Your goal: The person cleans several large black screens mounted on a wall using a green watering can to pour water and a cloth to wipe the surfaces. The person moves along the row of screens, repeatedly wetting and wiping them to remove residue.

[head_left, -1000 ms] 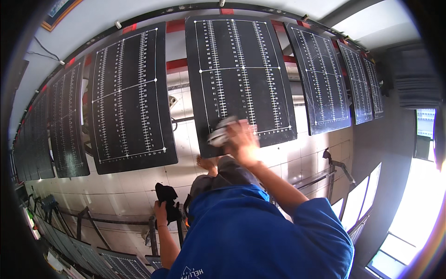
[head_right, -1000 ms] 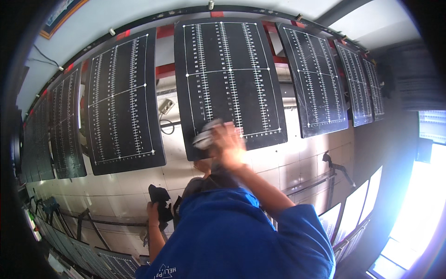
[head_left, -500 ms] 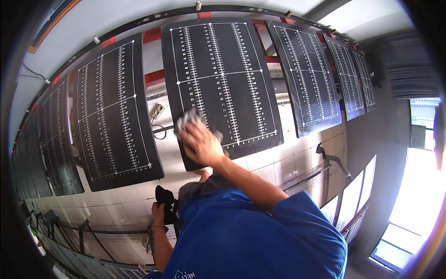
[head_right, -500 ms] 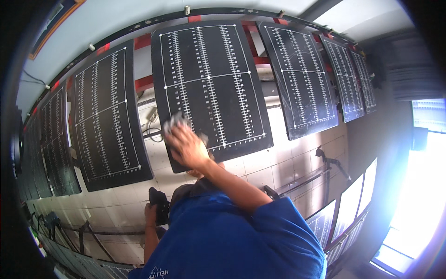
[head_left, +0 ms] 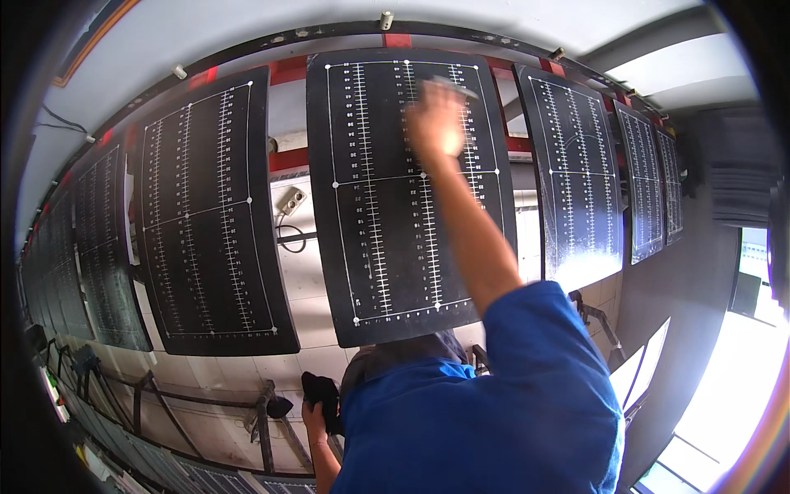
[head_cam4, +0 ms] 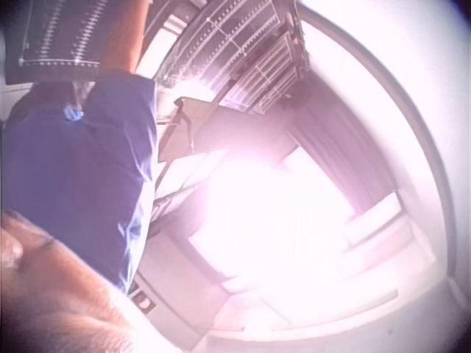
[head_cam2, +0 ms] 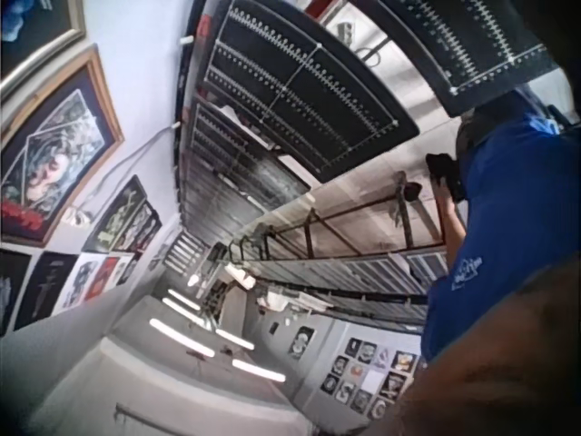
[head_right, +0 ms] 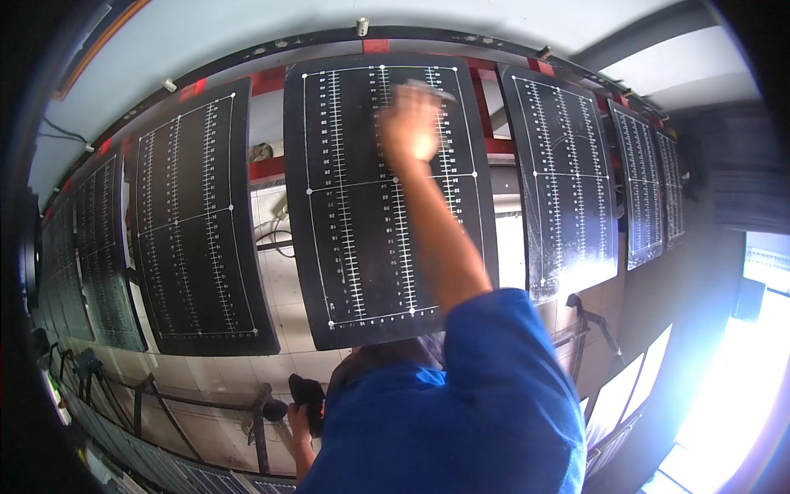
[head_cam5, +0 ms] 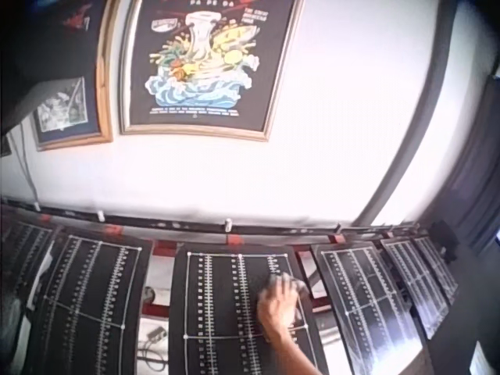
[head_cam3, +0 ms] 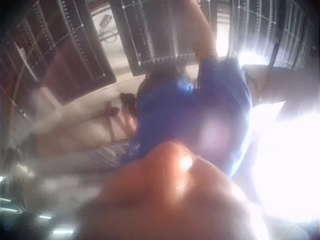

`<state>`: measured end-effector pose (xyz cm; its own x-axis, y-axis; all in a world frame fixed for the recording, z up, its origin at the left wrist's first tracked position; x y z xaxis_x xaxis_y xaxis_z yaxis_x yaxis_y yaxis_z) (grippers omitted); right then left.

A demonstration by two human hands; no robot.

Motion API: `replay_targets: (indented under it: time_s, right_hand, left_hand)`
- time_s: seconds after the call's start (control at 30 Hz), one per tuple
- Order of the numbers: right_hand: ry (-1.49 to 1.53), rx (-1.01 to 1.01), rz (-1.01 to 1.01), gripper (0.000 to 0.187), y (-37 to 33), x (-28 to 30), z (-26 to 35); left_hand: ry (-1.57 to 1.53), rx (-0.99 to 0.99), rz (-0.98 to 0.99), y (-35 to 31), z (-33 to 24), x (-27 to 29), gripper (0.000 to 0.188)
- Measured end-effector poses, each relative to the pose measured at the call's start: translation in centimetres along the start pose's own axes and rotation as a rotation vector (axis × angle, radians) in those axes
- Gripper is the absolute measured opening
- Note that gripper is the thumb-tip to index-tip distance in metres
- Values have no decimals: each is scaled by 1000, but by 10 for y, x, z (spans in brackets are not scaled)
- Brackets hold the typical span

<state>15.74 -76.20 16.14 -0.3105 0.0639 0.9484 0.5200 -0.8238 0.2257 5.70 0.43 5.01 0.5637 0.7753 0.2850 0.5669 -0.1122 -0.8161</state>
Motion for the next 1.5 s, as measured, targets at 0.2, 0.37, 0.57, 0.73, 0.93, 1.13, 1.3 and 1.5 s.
replay_targets:
  time_s: [0.2, 0.37, 0.57, 0.73, 0.93, 1.13, 1.3, 1.5]
  right_hand:
    - [356, 782, 329, 61, -175, 41, 153]
    - [187, 528, 416, 55, -211, 81, -1]
    - [68, -4, -292, 46, 42, 11, -137]
    - [-94, -199, 217, 59, 139, -50, 27]
    - [307, 359, 41, 57, 81, -85, 210]
    - [190, 632, 255, 61, -176, 19, 179]
    - [558, 945, 614, 67, -319, 78, 120]
    - [335, 701, 237, 46, -98, 13, 162]
  left_hand:
    - [288, -109, -37, 31, -57, -6, 24]
    - [34, 119, -224, 23, 3, 12, 28]
    - [340, 246, -160, -34, 72, 7, 39]
    - [363, 269, -166, -68, 107, -8, 47]
    - [248, 87, -188, -48, 75, 1, 39]
    - [38, 41, -193, -4, 52, 1, 35]
    - [-173, -75, -164, 17, 42, -16, 33]
    - [-142, 70, -213, -15, 47, -27, 31]
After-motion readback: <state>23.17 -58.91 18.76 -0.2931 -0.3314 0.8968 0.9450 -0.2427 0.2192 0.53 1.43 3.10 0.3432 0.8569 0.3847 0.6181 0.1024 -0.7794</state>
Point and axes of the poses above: each hand's wrist, its own y-axis towards the middle knuckle, its own x-axis out of the back of the hand, z = x × y, the point moved 3 cm from there along y, towards the middle knuckle, and after that the axes turned 2 degrees about z, right-handed, at the moved point
